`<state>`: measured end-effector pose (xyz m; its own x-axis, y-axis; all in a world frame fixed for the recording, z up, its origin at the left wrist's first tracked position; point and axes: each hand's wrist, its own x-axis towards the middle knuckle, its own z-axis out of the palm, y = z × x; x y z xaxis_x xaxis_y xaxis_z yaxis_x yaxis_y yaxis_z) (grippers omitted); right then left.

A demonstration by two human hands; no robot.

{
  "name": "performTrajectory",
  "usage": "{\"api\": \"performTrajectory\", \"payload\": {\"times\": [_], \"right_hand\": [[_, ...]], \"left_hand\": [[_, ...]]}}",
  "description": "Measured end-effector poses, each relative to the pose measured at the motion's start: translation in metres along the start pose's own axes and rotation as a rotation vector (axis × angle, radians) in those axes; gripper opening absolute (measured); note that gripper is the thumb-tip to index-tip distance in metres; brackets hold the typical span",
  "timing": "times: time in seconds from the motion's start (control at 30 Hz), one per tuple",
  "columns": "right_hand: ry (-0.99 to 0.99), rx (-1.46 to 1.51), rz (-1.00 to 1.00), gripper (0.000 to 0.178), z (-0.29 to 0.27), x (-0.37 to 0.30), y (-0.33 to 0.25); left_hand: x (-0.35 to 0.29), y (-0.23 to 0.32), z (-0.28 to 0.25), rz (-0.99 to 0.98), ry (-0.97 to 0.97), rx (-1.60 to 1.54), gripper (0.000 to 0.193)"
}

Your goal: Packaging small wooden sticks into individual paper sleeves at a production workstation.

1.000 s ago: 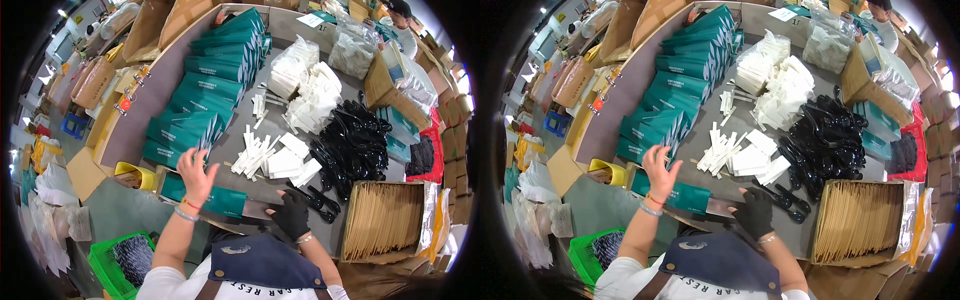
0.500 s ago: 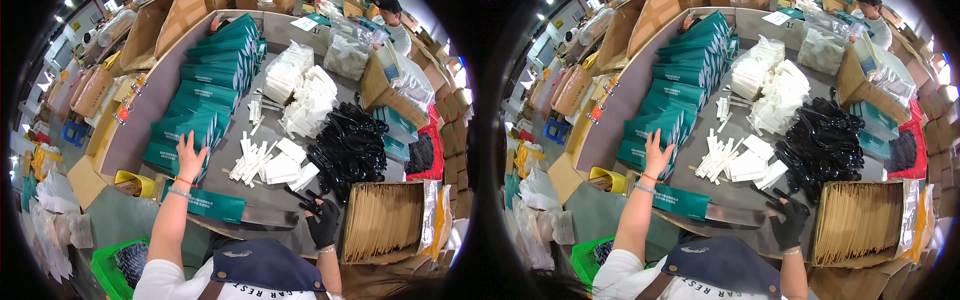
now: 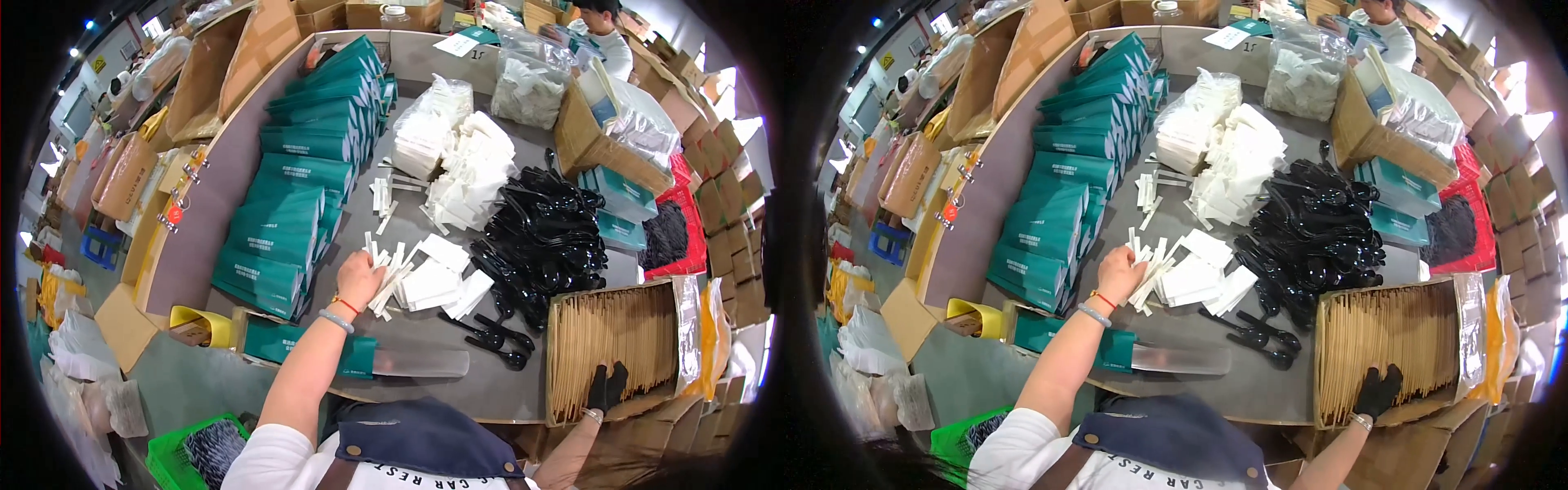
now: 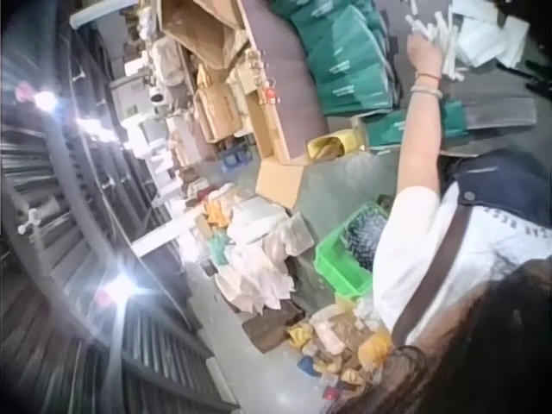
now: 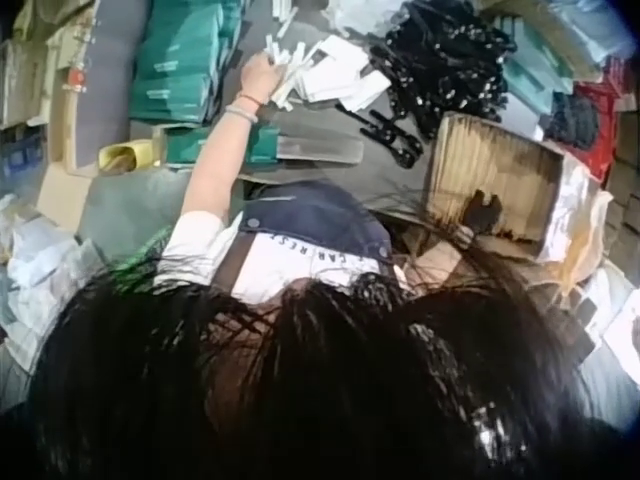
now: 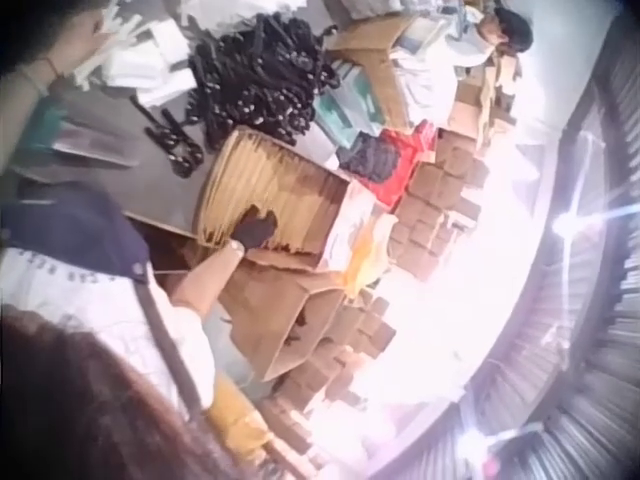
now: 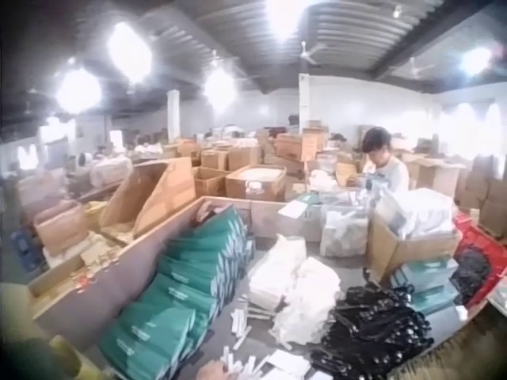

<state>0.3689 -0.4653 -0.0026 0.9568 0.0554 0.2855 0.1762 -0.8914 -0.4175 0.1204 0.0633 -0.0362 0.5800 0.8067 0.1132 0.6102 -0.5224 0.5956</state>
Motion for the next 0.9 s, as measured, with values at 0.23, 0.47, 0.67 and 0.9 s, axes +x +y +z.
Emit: {"api": "performTrajectory", "payload": {"times": [0.23,0.47,0.67,0.9], "right_hand": [[-0.158,-0.149,0.085,0.033,-0.004,0.000,0.016],[-0.119,-0.201,0.090,0.028,-0.009,0.002,-0.002],[0.188,0.093,0.113,0.029,-0.018,-0.013,-0.015],[-0.228,1.003,-0.038,0.024,0.055,-0.143,-0.121]], "left_hand": [[0.000,0.002,-0.025,-0.098,-0.121,0.047,0.015],[-0.041,0.053,-0.007,0.319,0.012,-0.164,0.017],[-0.050,0.054,0.007,0.272,-0.069,-0.104,0.040],[-0.052,0.060,-0.003,0.301,-0.067,-0.200,0.035]]}}
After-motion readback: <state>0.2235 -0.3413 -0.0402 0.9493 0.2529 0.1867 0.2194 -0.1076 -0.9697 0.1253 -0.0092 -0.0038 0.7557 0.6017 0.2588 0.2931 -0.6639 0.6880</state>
